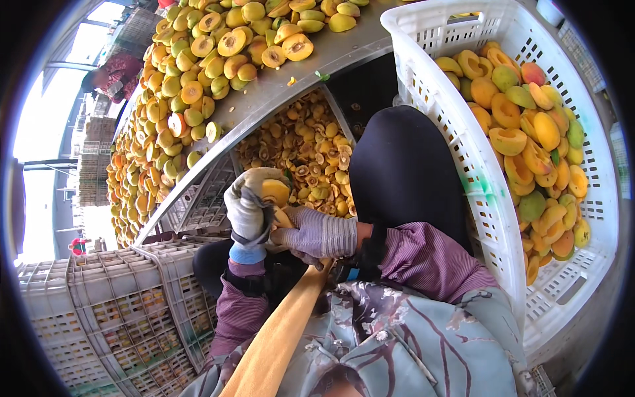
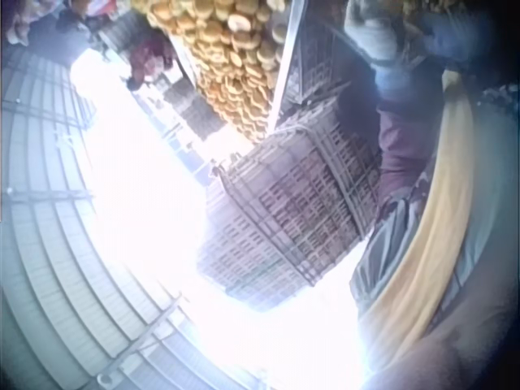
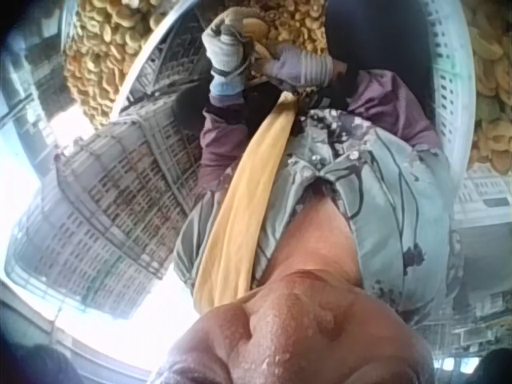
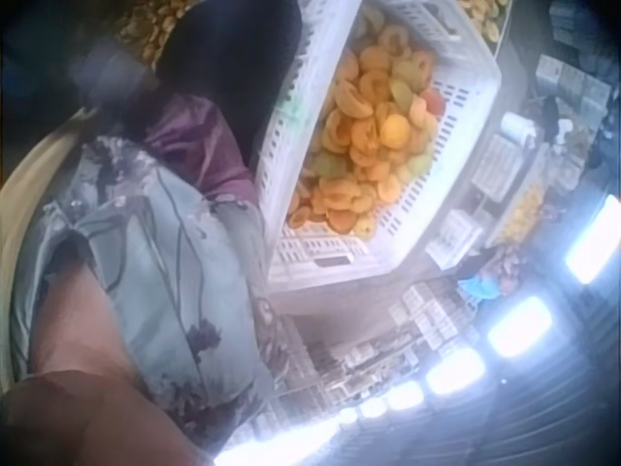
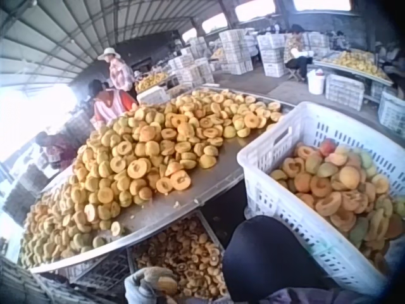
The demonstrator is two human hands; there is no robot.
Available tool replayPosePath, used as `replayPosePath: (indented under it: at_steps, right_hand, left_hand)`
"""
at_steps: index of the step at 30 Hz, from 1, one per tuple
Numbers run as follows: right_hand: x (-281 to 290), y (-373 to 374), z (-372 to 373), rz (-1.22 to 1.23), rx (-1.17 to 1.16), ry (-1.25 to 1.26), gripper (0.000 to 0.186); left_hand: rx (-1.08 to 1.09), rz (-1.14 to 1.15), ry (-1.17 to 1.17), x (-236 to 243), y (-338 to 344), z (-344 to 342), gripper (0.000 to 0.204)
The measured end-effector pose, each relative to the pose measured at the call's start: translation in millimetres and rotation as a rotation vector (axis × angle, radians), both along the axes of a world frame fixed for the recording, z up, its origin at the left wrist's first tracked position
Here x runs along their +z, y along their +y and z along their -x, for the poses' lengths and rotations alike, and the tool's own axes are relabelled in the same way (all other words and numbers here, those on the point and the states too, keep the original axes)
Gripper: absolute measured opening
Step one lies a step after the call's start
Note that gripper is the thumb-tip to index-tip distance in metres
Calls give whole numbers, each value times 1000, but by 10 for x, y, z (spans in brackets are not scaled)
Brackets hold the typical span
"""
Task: The person pits peaches at a processing station. Using a small handheld pitter, they remove the seeds from several peaches one by one, dropping the pitted fruit and the seeds into separate bins below the table.
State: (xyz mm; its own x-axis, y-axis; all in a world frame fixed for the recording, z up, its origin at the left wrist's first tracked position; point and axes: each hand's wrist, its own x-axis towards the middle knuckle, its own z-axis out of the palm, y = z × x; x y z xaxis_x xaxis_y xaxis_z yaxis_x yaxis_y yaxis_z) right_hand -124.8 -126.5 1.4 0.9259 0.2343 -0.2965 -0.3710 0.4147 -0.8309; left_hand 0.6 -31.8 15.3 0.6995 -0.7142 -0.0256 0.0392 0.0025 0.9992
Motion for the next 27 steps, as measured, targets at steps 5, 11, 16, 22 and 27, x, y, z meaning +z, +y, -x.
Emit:
replayPosePath:
  at_steps: [5,11,16,22,27]
  right_hand:
    - [-153,90,-10,-282,-24,-10,38]
    - [41,0,48,-378,62,-29,27]
    - [-256,117,-159,-364,-283,452,20]
    - [-456,143,-179,-241,-322,319,23]
    - [-408,62,-158,-170,-408,339,30]
  left_hand:
    - [-6,205,542,-29,-103,126,64]
    - [278,378,776,-227,128,-207,63]
    - [423,479,713,11,166,-340,54]
    - [-190,492,506,653,-725,111,56]
    - [-530,436,-68,580,-1036,-576,51]
